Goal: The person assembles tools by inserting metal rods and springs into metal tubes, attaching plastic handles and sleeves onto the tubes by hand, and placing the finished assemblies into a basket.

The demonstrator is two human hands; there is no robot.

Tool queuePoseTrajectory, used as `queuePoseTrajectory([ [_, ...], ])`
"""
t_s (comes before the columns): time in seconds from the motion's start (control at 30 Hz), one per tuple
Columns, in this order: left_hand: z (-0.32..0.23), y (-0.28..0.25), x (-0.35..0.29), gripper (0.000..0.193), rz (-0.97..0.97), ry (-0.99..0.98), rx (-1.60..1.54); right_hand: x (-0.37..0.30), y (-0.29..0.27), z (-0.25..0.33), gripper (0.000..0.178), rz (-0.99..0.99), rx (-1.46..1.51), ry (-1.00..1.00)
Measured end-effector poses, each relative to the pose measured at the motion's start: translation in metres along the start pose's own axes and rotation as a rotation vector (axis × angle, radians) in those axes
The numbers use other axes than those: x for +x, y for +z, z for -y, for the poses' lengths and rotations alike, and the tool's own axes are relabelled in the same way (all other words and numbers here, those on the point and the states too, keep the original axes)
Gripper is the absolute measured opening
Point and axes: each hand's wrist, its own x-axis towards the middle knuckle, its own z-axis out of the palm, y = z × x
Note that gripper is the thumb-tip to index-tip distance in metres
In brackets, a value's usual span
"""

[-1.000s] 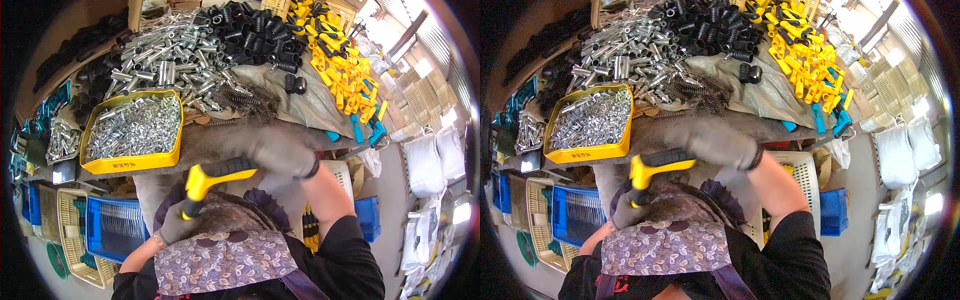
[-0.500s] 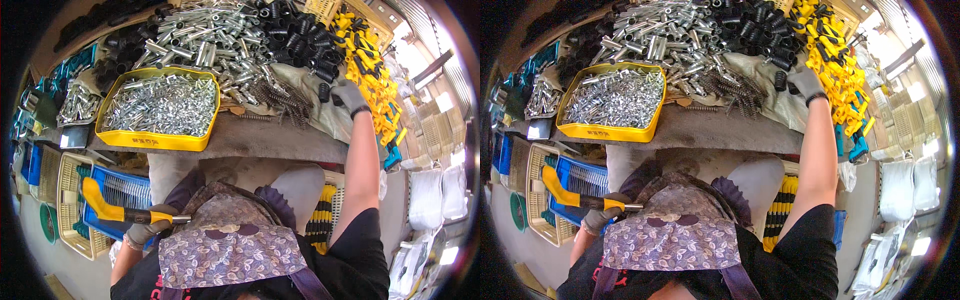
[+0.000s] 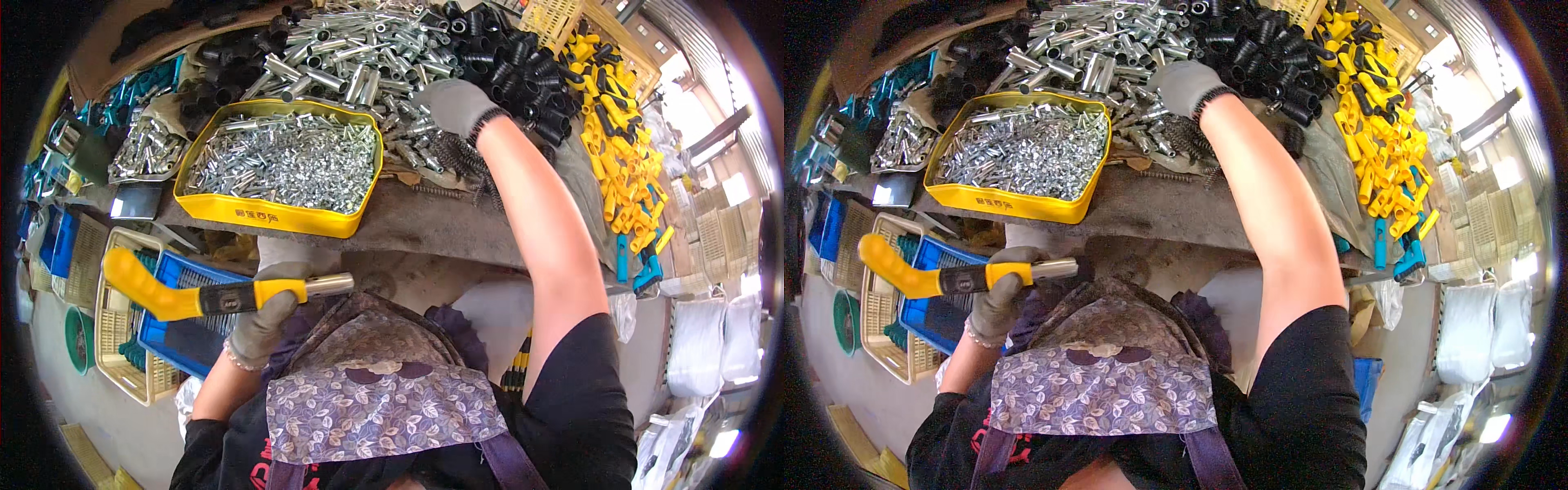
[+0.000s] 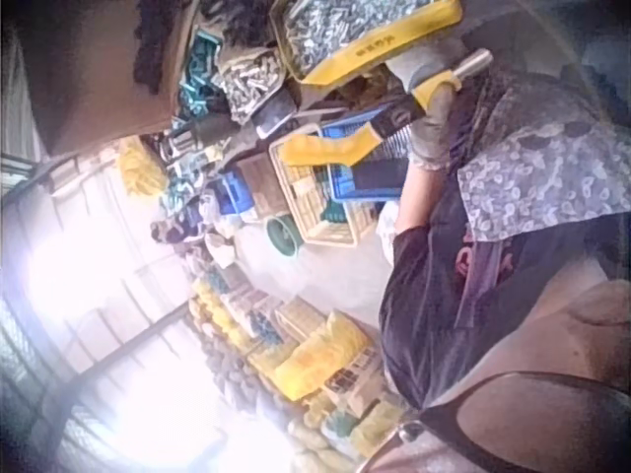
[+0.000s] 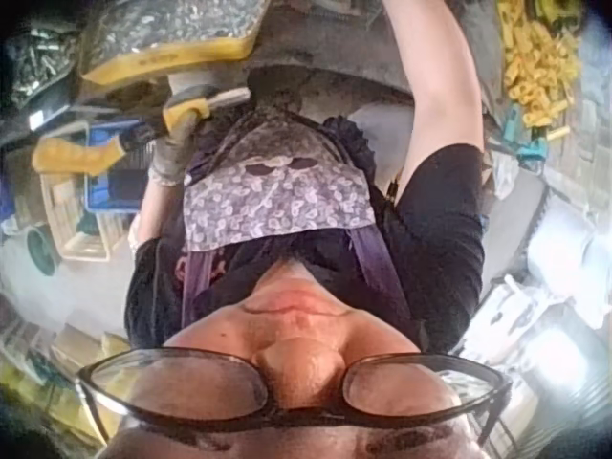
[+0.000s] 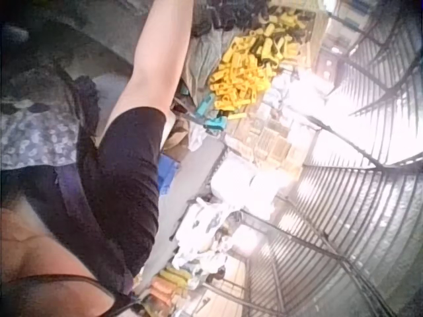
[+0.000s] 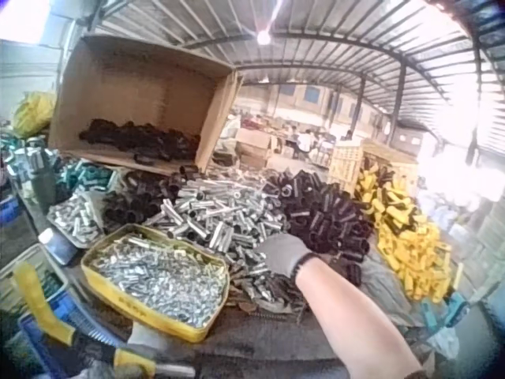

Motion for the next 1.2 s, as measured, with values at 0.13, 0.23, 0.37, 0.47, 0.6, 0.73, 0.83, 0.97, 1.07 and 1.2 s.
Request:
queuePoseTrajectory([
  [0.13,-0.004,0.007,0.005,0.057,0.045,0.042,0.068,0.012,-0.012,0.016,0.048,0.263,-0.201,-0.059],
  [0.23,-0.009,0.013,0.004,0.058,-0.010,0.017,0.075,0.012,-0.003,0.011,0.043,0.235,-0.333,-0.087],
  [0.37,-0.007,0.018,0.004,0.066,0.024,0.007,-0.336,-0.048,-0.001,0.008,0.033,-0.582,0.492,0.010],
  [0.47,0.001,0.017,0.001,0.072,-0.044,-0.061,-0.461,-0.128,-0.025,0.074,0.029,-0.445,1.279,0.153],
  [0.6,-0.012,0.058,0.006,0.076,-0.254,-0.234,-0.481,-0.195,0.013,0.161,0.022,-0.506,1.569,-0.149],
  [0.73,-0.004,0.064,0.008,0.076,-0.101,-0.234,-0.495,-0.217,0.035,0.199,0.028,-0.606,1.823,0.001],
  [0.83,-0.001,0.056,0.007,0.073,0.196,-0.243,-0.461,-0.232,0.039,0.194,0.028,-0.556,1.694,0.070],
  [0.97,0.011,0.064,0.001,0.067,0.021,-0.246,-0.492,-0.233,0.056,0.179,0.036,-0.470,2.027,0.139],
  [1.07,0.011,0.066,-0.001,0.066,-0.001,-0.207,-0.480,-0.234,0.055,0.166,0.031,-0.609,2.253,0.251],
  [1.2,0.019,0.072,-0.002,0.063,0.140,-0.188,-0.474,-0.234,0.066,0.197,0.024,-0.948,2.137,0.326],
])
